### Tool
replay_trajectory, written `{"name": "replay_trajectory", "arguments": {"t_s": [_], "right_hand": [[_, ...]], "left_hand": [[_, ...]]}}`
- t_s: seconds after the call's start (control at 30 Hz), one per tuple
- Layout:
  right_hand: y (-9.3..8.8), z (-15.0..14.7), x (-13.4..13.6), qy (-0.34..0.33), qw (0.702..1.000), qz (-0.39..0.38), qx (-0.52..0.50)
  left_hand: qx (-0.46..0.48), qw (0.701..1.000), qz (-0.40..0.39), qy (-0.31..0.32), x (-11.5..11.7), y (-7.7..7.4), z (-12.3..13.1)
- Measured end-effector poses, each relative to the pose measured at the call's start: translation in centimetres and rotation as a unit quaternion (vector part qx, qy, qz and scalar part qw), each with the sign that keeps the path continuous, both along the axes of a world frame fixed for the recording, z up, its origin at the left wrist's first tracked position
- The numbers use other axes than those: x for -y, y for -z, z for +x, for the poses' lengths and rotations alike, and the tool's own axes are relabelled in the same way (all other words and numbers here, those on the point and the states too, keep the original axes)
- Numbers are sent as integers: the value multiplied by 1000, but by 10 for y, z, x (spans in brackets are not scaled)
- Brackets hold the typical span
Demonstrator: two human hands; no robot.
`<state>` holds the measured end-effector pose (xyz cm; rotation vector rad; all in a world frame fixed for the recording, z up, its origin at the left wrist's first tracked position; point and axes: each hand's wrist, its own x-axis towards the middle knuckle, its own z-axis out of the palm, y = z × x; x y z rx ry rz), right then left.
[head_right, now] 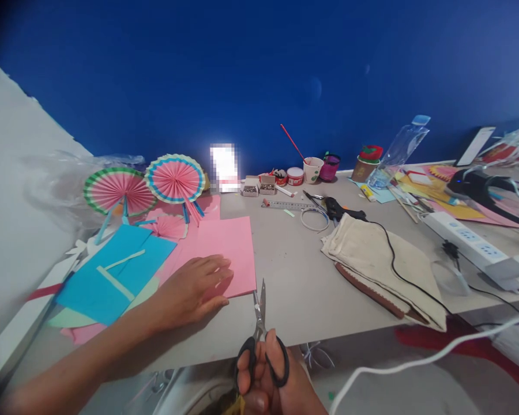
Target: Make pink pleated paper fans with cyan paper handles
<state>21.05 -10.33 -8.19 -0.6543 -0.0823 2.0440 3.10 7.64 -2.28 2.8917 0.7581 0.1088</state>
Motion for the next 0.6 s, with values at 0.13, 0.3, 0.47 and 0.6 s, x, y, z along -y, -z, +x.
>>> {"name": "replay_trajectory", "arguments": {"t_s": [0.13, 0.3, 0.47, 0.6], "right_hand": [[2, -7, -1, 7, 1000, 3, 19], [6, -9, 3, -2, 999, 0, 41], [3, -11, 2, -3, 997, 23, 74], [-12, -11, -2, -2, 987, 58, 150]], "left_hand": [[31, 999, -8, -17, 14, 2, -6], [51, 997, -50, -42, 33, -6, -4], [231, 939, -174, -188, 55, -3, 6], [428, 676, -496, -337, 84, 10, 15]]}}
